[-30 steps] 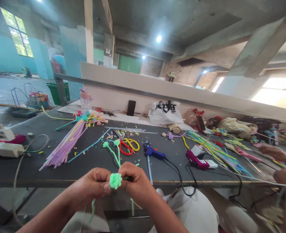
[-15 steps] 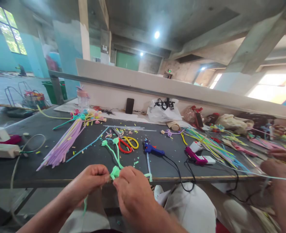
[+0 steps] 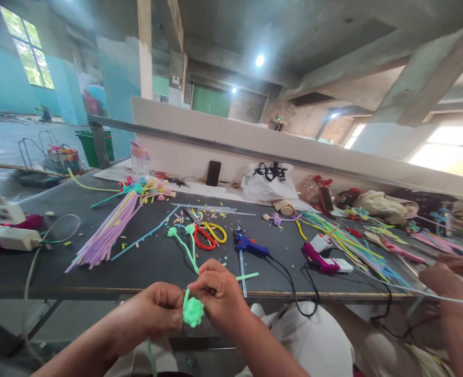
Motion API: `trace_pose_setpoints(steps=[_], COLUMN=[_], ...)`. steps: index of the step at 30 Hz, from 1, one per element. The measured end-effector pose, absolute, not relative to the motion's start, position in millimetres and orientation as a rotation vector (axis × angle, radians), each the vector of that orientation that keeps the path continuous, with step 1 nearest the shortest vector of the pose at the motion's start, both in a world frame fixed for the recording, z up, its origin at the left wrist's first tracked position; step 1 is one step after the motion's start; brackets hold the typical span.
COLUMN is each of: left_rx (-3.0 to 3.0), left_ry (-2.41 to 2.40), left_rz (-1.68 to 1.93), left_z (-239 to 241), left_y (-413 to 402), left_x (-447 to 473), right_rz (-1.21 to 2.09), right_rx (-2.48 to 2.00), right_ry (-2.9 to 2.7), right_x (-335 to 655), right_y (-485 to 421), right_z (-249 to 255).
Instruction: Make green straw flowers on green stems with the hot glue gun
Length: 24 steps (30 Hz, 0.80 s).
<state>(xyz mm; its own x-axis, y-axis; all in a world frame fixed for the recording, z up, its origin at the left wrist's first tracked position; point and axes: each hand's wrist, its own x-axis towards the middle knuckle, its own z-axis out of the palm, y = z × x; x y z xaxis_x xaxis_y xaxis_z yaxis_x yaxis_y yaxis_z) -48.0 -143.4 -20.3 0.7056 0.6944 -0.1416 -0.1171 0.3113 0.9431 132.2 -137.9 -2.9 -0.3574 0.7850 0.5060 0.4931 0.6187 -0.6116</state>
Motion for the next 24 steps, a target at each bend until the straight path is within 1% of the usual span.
trace_pose_setpoints(steps=[2,5,7,9,11,16,20,22,24], left_rx=[1.411,1.646,1.594,1.426,1.253,0.990,0.927,0.933,0.943], left_ry=[0.761,0.975,1.045,1.043,1.012,0.844,0.760,0.748,0.748], left_rz=[0.572,0.631,0.636,0.624,0.642,0.730,0.784,0.789,0.785], left_z=[-20.0,-22.1,-23.0,-23.1,-23.4,-28.4,-31.8,-32.5,-33.1], left_y=[-139.3,-135.4,-134.6,-134.7,-135.0,-135.5,-136.4,-137.0,-137.6], left_x=[-50.7,-51.2,-49.7,-48.8,-49.6,-53.8,-51.1,-48.6,-46.0], right_rz=[0.435,0.210,-0.001,-0.182,-0.262,-0.271,-0.240,-0.081,0.192], right_rx=[-0.983,-1.062,-1.107,-1.135,-1.145,-1.102,-1.133,-1.258,-1.377], right_ry=[-2.270,-2.617,-2.727,-2.725,-2.663,-2.485,-2.404,-2.389,-2.381], right_x=[135.6,136.2,132.7,128.2,125.4,129.1,136.3,138.7,139.5], right_y=[-136.8,-139.6,-144.0,-149.2,-154.3,-166.0,-173.5,-176.1,-178.5], right_z=[12.1,33.0,40.9,42.6,39.6,21.8,3.7,-3.3,-7.8])
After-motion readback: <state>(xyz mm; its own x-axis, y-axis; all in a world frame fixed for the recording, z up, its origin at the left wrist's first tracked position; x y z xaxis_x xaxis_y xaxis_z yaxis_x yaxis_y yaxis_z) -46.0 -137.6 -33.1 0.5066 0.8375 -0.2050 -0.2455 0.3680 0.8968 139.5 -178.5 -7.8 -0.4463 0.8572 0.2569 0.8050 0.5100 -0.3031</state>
